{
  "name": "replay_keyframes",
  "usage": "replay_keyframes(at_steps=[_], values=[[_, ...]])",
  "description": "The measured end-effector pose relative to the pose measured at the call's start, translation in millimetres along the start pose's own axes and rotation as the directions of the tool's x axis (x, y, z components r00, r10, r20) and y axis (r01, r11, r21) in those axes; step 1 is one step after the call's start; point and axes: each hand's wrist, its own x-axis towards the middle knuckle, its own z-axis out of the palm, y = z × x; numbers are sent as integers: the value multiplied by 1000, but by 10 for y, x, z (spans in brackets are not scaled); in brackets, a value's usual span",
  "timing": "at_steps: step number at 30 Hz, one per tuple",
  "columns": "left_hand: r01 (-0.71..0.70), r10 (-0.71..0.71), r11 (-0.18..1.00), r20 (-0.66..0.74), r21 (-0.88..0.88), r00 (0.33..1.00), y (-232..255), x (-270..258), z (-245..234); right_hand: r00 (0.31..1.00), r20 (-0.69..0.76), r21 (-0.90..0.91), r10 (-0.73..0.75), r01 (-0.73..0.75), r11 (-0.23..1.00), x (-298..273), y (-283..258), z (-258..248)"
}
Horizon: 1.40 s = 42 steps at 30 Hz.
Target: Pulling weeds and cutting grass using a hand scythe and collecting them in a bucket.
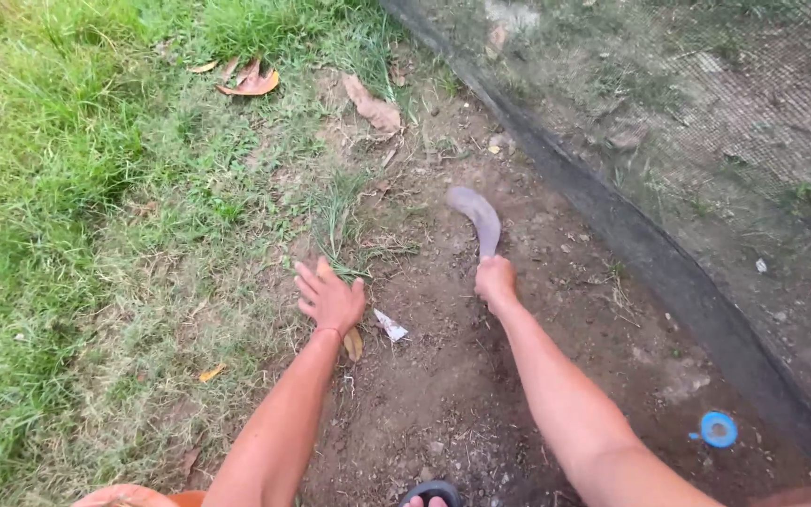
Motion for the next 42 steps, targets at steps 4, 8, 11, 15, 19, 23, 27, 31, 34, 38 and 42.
replay_keyframes(at_steps=[4, 8, 11, 15, 19, 23, 27, 31, 34, 38, 42], values=[[-3, 2, 1000, 6, 31, 1000, -40, -26, 82, 982, -169, 136, -88, 111, 984, 262, 73, 268], [-9, 9, 1000, 3, -11, 1000, 10, -16, 113, 970, -9, -314, -244, 228, 922, 677, 256, 471], [2, -2, 1000, 5, 0, 1000, -51, -49, 65, 915, -180, -382, -360, 272, 883, 429, 158, 511], [8, -8, 1000, -20, -7, 1000, -138, -7, 135, 964, 24, -551, -266, 235, 801, 213, 30, 415], [21, -21, 1000, -1, -18, 1000, -120, -87, 43, 936, -314, -283, -160, 68, 957, 55, -95, 232], [18, -18, 1000, -9, 1, 1000, -75, -20, 46, 952, -209, -449, -225, 111, 887, 122, -224, 81], [13, -13, 1000, -12, -17, 1000, 34, -68, 95, 991, -61, -479, -115, 72, 875, 27, -279, -39], [18, -18, 1000, 6, -12, 1000, 47, -97, 108, 941, -217, -389, -260, 160, 907, -82, -262, -18], [-5, 5, 1000, -5, -18, 1000, 92, -55, 108, 959, -52, -564, -279, 202, 801, 46, -250, -50], [15, -15, 1000, 4, -26, 1000, 61, -64, 85, 948, -92, -564, -305, 203, 801, -67, -266, -6], [5, -5, 1000, 5, -18, 1000, -15, -19, 122, 956, 19, -549, -293, 255, 796, -320, -564, 53]])
